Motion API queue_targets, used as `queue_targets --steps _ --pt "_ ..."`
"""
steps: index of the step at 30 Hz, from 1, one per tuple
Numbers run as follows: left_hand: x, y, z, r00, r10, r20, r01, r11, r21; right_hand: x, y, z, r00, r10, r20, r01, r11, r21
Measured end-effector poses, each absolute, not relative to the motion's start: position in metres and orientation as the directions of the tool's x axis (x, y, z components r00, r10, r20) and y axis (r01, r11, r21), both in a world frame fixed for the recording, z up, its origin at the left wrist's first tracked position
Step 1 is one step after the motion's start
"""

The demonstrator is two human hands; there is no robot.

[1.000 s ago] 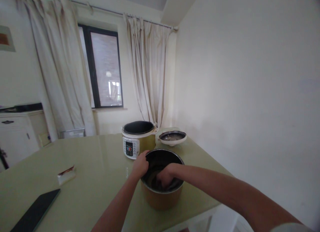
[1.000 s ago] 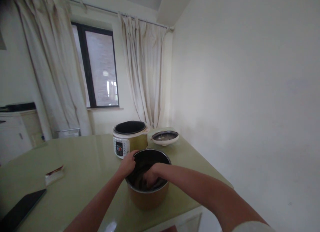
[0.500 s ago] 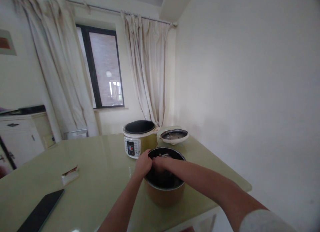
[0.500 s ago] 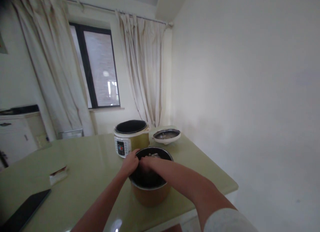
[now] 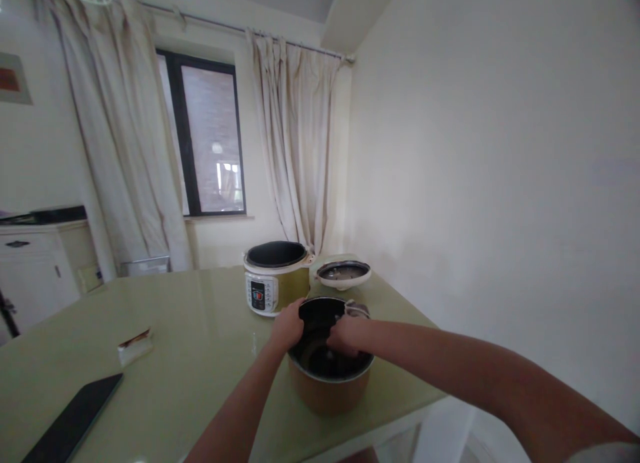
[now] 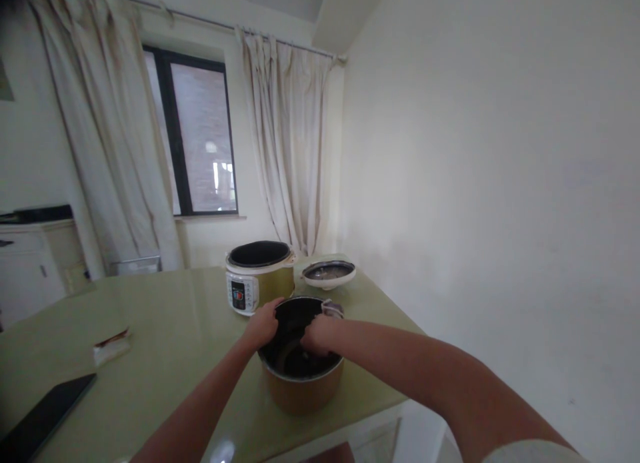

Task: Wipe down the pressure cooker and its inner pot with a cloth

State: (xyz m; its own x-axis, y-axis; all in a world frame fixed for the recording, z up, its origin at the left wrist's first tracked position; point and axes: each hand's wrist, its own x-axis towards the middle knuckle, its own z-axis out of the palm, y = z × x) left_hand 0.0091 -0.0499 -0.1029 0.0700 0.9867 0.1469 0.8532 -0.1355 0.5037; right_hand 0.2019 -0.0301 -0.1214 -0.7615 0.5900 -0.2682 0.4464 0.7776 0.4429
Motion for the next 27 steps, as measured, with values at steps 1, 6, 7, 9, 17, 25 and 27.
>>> queue_targets --steps 1,6,7,9,17,25,27 --pt "0.010 -0.051 -0.102 0.076 0.986 0.147 0.856 -0.140 0.498 0.200 -0.029 -0.120 -0.769 0.570 -0.290 0.299 0.722 0.624" --pt "0.012 -0.056 -0.098 0.079 0.987 0.137 0.862 -0.137 0.487 0.185 -0.017 -0.097 -0.918 0.284 -0.277 -0.027 0.653 0.757" --pt "0.012 -0.057 -0.097 0.085 0.988 0.132 0.865 -0.139 0.483 0.184 -0.013 -0.091 -0.938 0.221 -0.266 -0.047 0.681 0.731" --pt "0.012 -0.058 -0.095 0.103 0.987 0.125 0.868 -0.150 0.472 0.188 -0.008 -0.079 -0.956 0.170 -0.240 -0.045 0.721 0.692" --pt "0.009 -0.054 -0.105 0.124 0.978 0.168 0.861 -0.190 0.472 0.242 -0.022 -0.050 -0.882 0.470 -0.026 0.428 0.825 0.368" --pt "0.009 -0.048 -0.112 0.110 0.982 0.156 0.854 -0.174 0.490 0.280 -0.038 -0.040 -0.750 0.661 0.015 0.653 0.743 -0.148" --pt "0.011 -0.049 -0.109 0.134 0.979 0.153 0.851 -0.192 0.488 0.280 -0.036 -0.041 -0.712 0.701 0.046 0.682 0.705 -0.194"
